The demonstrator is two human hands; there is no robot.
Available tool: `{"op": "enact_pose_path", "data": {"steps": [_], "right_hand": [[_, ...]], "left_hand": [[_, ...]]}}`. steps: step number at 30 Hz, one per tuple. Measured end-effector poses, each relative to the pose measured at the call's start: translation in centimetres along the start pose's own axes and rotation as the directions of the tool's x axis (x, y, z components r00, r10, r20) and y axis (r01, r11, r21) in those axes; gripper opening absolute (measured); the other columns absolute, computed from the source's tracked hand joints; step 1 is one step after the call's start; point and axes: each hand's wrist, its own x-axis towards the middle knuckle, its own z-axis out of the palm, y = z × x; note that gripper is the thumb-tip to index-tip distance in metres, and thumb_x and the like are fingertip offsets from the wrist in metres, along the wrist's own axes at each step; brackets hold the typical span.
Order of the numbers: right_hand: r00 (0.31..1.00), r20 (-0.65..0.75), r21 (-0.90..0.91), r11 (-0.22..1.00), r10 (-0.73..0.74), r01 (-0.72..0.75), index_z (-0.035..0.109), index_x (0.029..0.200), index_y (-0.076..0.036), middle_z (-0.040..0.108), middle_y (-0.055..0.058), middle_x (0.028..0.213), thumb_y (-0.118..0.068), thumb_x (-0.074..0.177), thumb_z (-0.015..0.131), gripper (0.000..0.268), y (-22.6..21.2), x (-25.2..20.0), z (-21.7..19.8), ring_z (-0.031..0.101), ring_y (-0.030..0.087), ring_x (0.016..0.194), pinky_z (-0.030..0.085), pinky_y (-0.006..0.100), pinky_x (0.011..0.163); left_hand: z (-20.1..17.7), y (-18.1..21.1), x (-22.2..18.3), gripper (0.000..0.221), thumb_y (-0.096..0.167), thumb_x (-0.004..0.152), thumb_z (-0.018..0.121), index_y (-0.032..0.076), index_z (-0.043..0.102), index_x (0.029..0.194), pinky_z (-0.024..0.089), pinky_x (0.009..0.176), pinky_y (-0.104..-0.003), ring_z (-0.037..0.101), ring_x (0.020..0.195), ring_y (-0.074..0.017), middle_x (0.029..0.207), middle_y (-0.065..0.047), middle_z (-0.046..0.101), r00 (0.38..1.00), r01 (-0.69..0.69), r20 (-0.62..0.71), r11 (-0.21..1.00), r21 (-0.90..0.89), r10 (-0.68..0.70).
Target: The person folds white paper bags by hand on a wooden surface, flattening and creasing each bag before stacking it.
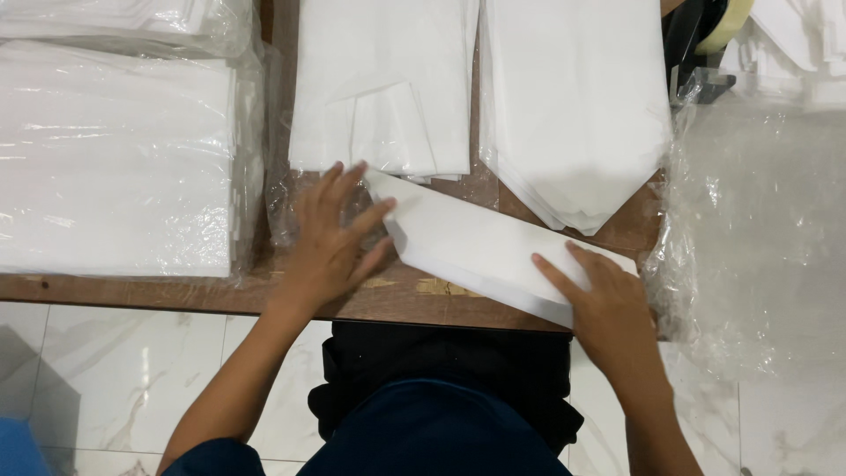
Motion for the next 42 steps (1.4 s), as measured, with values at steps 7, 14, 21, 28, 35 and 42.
{"op": "enact_pose_path", "data": {"steps": [7, 14, 21, 28, 35, 42], "right_hand": [[0.999, -0.007, -0.107, 0.993, -0.044, 0.043, 0.042, 0.142, -0.056, 0.055, -0.002, 0.141, -0.063, 0.079, 0.061, 0.066, -2.2, 0.4, 2.9, 0.054, 0.023, 0.131, 0.051, 0.043, 0.094], [0.995, 0.006, -0.103, 0.990, -0.096, 0.096, 0.045, 0.144, -0.049, 0.058, 0.004, 0.139, -0.062, 0.083, 0.055, 0.063, -1.9, 0.7, 3.2, 0.056, 0.029, 0.128, 0.053, 0.044, 0.091], [0.965, -0.241, -0.079, 0.993, -0.109, 0.092, 0.058, 0.139, -0.034, 0.072, -0.006, 0.111, -0.026, 0.090, 0.061, 0.050, -3.0, 1.5, 1.7, 0.069, 0.013, 0.104, 0.057, 0.026, 0.082], [0.875, 0.277, 0.296, 0.831, 0.396, -0.470, 0.048, 0.135, 0.002, 0.064, 0.026, 0.082, -0.035, 0.103, 0.047, 0.049, -0.7, 1.9, -7.3, 0.064, 0.048, 0.071, 0.051, 0.056, 0.065], [0.835, 0.397, 0.699, 0.464, 0.382, -0.544, 0.043, 0.141, -0.003, 0.060, 0.012, 0.125, -0.021, 0.095, 0.044, 0.050, -0.7, 1.0, -12.4, 0.057, 0.029, 0.111, 0.044, 0.042, 0.091], [0.555, 0.828, 0.386, 0.803, -0.085, -0.453, 0.031, 0.142, -0.046, 0.054, -0.020, 0.137, -0.055, 0.086, 0.043, 0.059, -1.1, -5.6, -7.5, 0.074, 0.006, 0.110, 0.065, 0.034, 0.090]], "left_hand": [[1.7, 1.0, 0.1, 0.062, 0.026, 0.073, 0.081, 0.030, 0.060, 0.131, 0.033, 0.107, -0.056, 0.041, 0.141, -0.0279, 0.147, -0.004, 0.052, 0.894, -0.238, 0.414, 0.965, 0.111, 0.173], [5.3, -1.3, -1.1, 0.017, 0.019, 0.087, 0.069, 0.021, 0.068, 0.103, 0.051, 0.089, -0.048, 0.066, 0.112, -0.0251, 0.111, -0.003, 0.070, 0.846, -0.527, 0.185, 0.838, 0.142, 0.501], [2.7, 0.4, 0.8, 0.022, 0.028, 0.100, 0.060, 0.013, 0.068, 0.114, 0.060, 0.080, -0.039, 0.073, 0.098, -0.0235, 0.099, -0.006, 0.073, 0.961, -0.278, 0.025, 0.956, 0.095, 0.277], [-3.6, -1.6, 3.1, 0.045, 0.030, 0.092, 0.074, 0.000, 0.051, 0.116, 0.046, 0.090, -0.048, 0.054, 0.108, -0.0368, 0.124, -0.022, 0.048, 0.988, -0.137, -0.067, 0.989, 0.051, 0.141], [-3.2, -3.2, 2.1, 0.010, 0.030, 0.074, 0.078, 0.028, 0.071, 0.081, 0.033, 0.100, -0.042, 0.050, 0.119, -0.0186, 0.119, 0.004, 0.058, 0.891, -0.432, 0.352, 0.771, 0.467, 0.286], [-5.1, -4.7, 4.9, 0.005, 0.014, 0.098, 0.065, 0.010, 0.063, 0.095, 0.034, 0.078, -0.037, 0.056, 0.074, -0.0207, 0.085, -0.003, 0.061, 0.997, -0.069, 0.047, 0.995, 0.067, 0.066]]}}
